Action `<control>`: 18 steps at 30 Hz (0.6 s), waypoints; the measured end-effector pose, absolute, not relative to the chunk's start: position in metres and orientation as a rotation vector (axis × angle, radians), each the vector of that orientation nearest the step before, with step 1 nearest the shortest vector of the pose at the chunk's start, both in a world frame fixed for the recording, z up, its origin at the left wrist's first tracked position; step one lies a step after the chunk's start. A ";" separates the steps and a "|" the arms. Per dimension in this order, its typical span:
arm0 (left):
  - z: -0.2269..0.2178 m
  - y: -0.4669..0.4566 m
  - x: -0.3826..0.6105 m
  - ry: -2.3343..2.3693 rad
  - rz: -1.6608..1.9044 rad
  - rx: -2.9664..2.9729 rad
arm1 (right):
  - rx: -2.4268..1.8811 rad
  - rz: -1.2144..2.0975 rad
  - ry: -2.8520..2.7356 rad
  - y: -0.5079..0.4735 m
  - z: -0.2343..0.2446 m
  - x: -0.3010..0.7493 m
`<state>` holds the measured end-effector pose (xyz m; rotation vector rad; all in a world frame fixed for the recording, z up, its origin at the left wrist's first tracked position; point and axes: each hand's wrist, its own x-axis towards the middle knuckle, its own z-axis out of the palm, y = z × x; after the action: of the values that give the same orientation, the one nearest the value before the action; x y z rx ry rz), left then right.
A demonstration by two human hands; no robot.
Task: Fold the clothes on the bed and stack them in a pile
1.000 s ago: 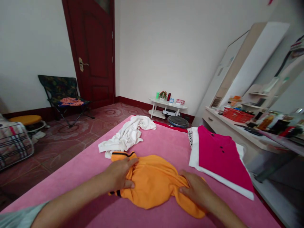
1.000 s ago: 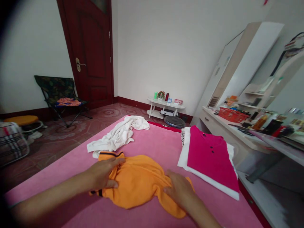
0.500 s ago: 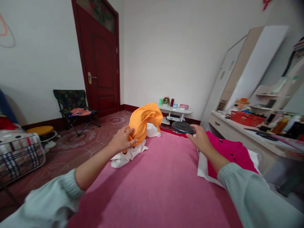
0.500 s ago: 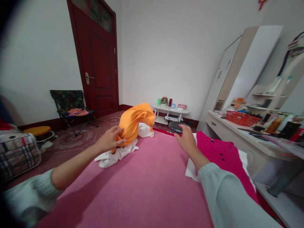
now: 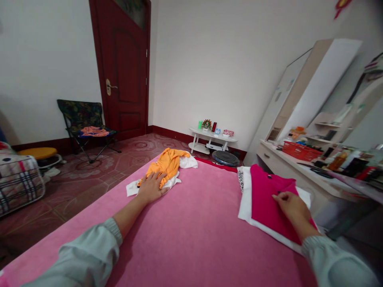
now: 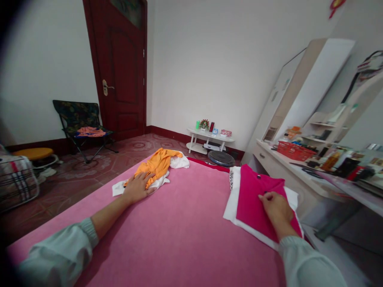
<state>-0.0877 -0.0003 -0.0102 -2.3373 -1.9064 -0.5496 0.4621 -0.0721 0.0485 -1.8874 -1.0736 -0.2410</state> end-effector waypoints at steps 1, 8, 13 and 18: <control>-0.011 0.000 -0.089 -1.911 -0.576 -2.344 | -1.933 -0.244 -1.091 -0.074 0.056 0.448; 0.006 -0.012 -0.090 -1.796 -1.714 -2.393 | -1.955 -0.402 -1.265 -0.088 0.065 0.399; 0.003 -0.053 -0.048 -1.608 -1.710 -2.728 | -2.172 -0.408 -1.173 -0.101 0.024 0.431; -0.017 -0.068 -0.012 -1.351 -0.622 -3.010 | -2.024 -0.259 -1.057 -0.106 0.029 0.409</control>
<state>-0.0122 -0.0679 -0.0175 -3.0103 -1.3513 -0.6219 0.4095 -0.1058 0.0295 -2.0236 -1.0567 -0.2585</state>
